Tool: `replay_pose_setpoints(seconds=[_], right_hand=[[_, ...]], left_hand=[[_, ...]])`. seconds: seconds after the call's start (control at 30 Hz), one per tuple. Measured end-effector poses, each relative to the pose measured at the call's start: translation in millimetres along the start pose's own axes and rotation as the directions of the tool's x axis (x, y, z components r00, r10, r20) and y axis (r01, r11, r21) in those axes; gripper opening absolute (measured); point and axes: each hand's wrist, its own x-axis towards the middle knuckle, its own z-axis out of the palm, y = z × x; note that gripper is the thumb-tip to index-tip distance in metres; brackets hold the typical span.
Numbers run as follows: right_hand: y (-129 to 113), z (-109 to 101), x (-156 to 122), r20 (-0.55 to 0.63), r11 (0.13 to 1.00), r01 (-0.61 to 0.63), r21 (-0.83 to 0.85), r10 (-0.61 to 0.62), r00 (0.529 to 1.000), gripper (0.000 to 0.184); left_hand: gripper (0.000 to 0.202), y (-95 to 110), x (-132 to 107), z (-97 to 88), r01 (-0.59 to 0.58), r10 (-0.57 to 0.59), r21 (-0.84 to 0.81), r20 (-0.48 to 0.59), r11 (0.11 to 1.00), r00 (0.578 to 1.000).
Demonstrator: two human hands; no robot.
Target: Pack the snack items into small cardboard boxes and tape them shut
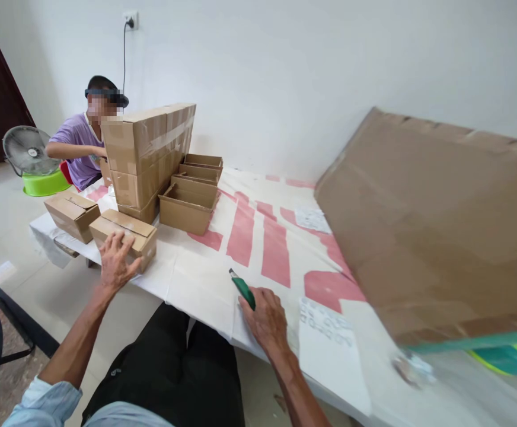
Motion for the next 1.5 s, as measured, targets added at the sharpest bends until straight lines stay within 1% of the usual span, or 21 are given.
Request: replay_pose_setpoints(seconds=[0.1, 0.17, 0.23, 0.3, 0.33, 0.37, 0.43, 0.5, 0.57, 0.6, 0.67, 0.73, 0.77, 0.8, 0.87, 0.93, 1.0, 1.1, 1.2, 1.33, 1.5], right_hand=[[-6, 1, 3, 0.004, 1.000, -0.011, 0.009, 0.011, 1.000, 0.032], [-9, -1, 3, 0.007, 1.000, -0.011, 0.021, 0.011, 1.000, 0.032], [-8, -4, 0, 0.008, 1.000, -0.015, 0.024, 0.015, 1.000, 0.032], [-6, -6, -4, 0.009, 0.999, -0.032, 0.017, 0.032, 0.999, 0.031], [-5, -7, -5, 0.008, 0.999, -0.044, 0.016, 0.044, 0.999, 0.031], [-6, -8, -6, 0.006, 0.998, -0.057, 0.020, 0.057, 0.998, 0.031], [-10, -9, -6, -0.004, 0.996, -0.073, 0.058, 0.074, 0.997, 0.033], [-21, -11, -1, -0.033, 0.985, -0.090, 0.146, 0.096, 0.995, 0.036], [-39, -15, 6, -0.052, 0.946, -0.117, 0.301, 0.138, 0.989, 0.041], [-49, -18, 10, -0.045, 0.906, -0.141, 0.399, 0.173, 0.984, 0.044], [-70, -26, 19, 0.023, 0.769, -0.216, 0.601, 0.253, 0.967, 0.052], [-88, -35, 28, 0.111, 0.609, -0.296, 0.736, 0.323, 0.940, 0.061], [-95, -39, 31, 0.141, 0.549, -0.322, 0.771, 0.346, 0.927, 0.064], [-100, -43, 33, 0.157, 0.511, -0.336, 0.791, 0.362, 0.919, 0.067], [-104, -49, 35, 0.166, 0.483, -0.349, 0.803, 0.381, 0.909, 0.070], [-104, -52, 34, 0.181, 0.473, -0.373, 0.798, 0.402, 0.898, 0.071], [-99, -51, 32, 0.216, 0.446, -0.413, 0.794, 0.428, 0.878, 0.071], [-88, -46, 27, 0.270, 0.390, -0.472, 0.791, 0.470, 0.841, 0.069], [-76, -42, 22, 0.305, 0.316, -0.500, 0.806, 0.502, 0.809, 0.066], [-63, -39, 16, 0.327, 0.181, -0.484, 0.856, 0.534, 0.779, 0.061], [-55, -38, 14, 0.339, 0.125, -0.465, 0.877, 0.527, 0.780, 0.056]], left_hand=[[0.061, 31, -13, 3.8, -0.103, 0.105, -0.092, 0.024, 0.990, 0.994], [0.065, 37, -13, 1.0, -0.128, 0.124, -0.174, -0.030, 0.976, 0.992], [0.068, 24, -1, -3.5, -0.063, 0.027, -0.268, -0.136, 0.961, 0.990], [0.071, -3, 20, -5.4, 0.076, -0.163, -0.400, -0.188, 0.913, 0.969], [0.074, -18, 31, -4.7, 0.141, -0.248, -0.486, -0.163, 0.862, 0.955], [0.077, -31, 41, -2.8, 0.214, -0.321, -0.573, -0.090, 0.791, 0.943], [0.078, -48, 53, 3.5, 0.340, -0.371, -0.691, 0.111, 0.638, 0.922], [0.075, -48, 49, 11.6, 0.381, -0.346, -0.729, 0.209, 0.568, 0.915], [0.071, -36, 35, 19.6, 0.360, -0.292, -0.747, 0.229, 0.559, 0.929], [0.070, -28, 25, 23.1, 0.348, -0.253, -0.760, 0.245, 0.549, 0.936], [0.066, -13, 8, 28.9, 0.342, -0.135, -0.790, 0.319, 0.509, 0.938], [0.065, -3, -3, 33.6, 0.341, 0.003, -0.813, 0.389, 0.472, 0.921], [0.067, -1, -5, 36.0, 0.339, 0.064, -0.820, 0.412, 0.460, 0.909], [0.072, 0, -6, 38.5, 0.337, 0.115, -0.827, 0.427, 0.450, 0.897], [0.087, -2, -3, 44.1, 0.336, 0.191, -0.843, 0.444, 0.420, 0.876], [0.098, -4, 2, 49.8, 0.344, 0.242, -0.860, 0.450, 0.378, 0.860], [0.103, -4, 4, 54.8, 0.351, 0.260, -0.871, 0.448, 0.344, 0.856], [0.100, 1, 0, 59.0, 0.358, 0.247, -0.878, 0.441, 0.319, 0.863], [0.100, 11, -10, 57.5, 0.344, 0.226, -0.890, 0.416, 0.301, 0.881], [0.104, 28, -19, 46.4, 0.232, 0.200, -0.906, 0.315, 0.354, 0.928], [0.106, 44, -19, 28.4, 0.110, 0.249, -0.897, 0.233, 0.427, 0.940]])
